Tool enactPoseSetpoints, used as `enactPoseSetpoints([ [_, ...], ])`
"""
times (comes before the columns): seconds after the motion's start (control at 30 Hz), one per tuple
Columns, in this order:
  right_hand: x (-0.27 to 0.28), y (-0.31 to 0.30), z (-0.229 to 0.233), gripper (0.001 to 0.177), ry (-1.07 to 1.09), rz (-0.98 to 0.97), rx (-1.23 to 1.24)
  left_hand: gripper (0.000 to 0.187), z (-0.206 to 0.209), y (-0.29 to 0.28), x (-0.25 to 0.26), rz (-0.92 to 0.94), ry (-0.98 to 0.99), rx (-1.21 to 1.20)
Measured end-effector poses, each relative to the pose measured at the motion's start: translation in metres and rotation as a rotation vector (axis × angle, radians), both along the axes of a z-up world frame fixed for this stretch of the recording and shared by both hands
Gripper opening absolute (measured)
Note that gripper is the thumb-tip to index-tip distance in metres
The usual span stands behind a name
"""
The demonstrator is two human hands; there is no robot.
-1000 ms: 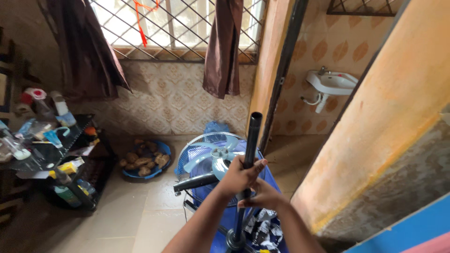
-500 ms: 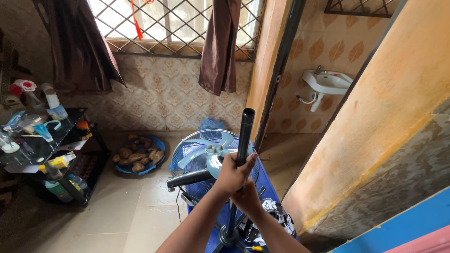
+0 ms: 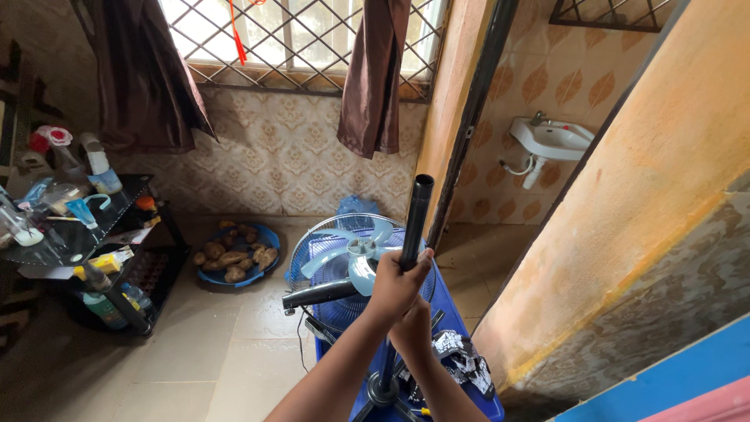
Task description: The person disassembles a standing electric fan by removing the stand pole, then the fan head with blades and motor. They wipe the motor housing with a cloth and use a screwdriver to loosen and remove a screw from the motor assembly. The fan parts remain separated on the floor and a blue stool by the end of the clip.
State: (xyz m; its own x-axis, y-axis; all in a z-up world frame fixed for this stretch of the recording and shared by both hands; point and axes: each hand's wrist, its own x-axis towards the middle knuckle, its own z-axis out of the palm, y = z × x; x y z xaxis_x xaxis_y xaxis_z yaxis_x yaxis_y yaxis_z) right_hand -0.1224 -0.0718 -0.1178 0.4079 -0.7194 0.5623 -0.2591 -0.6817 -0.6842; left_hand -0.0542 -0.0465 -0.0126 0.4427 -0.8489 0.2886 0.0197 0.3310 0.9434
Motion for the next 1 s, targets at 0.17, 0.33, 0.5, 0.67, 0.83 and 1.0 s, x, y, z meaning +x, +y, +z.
enactPoseSetpoints([
  [0.17, -0.016, 0.011, -0.043, 0.055, -0.066, 0.092, 0.375, 0.042, -0.006, 0.016, 0.008, 0.007, -0.127, -0.123],
  [0.33, -0.009, -0.01, -0.125, 0.056, 0.14, 0.104, 0.213, 0.07, -0.034, 0.041, -0.023, 0.335, -0.252, 0.03],
  [0.5, 0.008, -0.038, -0.194, 0.037, -0.183, 0.33, 0.446, 0.061, -0.056, 0.042, -0.04, 0.494, -0.073, 0.185],
  [0.67, 0.013, -0.054, -0.205, 0.024, 0.009, 0.267, 0.301, 0.047, -0.064, 0.036, -0.02, 0.245, -0.17, 0.102],
  [0.83, 0.009, -0.044, -0.175, 0.037, -0.246, 0.385, 0.365, 0.027, -0.077, 0.026, -0.003, 0.019, -0.143, 0.008],
  [1.0, -0.001, -0.034, -0.147, 0.038, -0.401, 0.399, 0.574, 0.022, -0.087, 0.015, 0.014, -0.249, -0.104, 0.04],
])
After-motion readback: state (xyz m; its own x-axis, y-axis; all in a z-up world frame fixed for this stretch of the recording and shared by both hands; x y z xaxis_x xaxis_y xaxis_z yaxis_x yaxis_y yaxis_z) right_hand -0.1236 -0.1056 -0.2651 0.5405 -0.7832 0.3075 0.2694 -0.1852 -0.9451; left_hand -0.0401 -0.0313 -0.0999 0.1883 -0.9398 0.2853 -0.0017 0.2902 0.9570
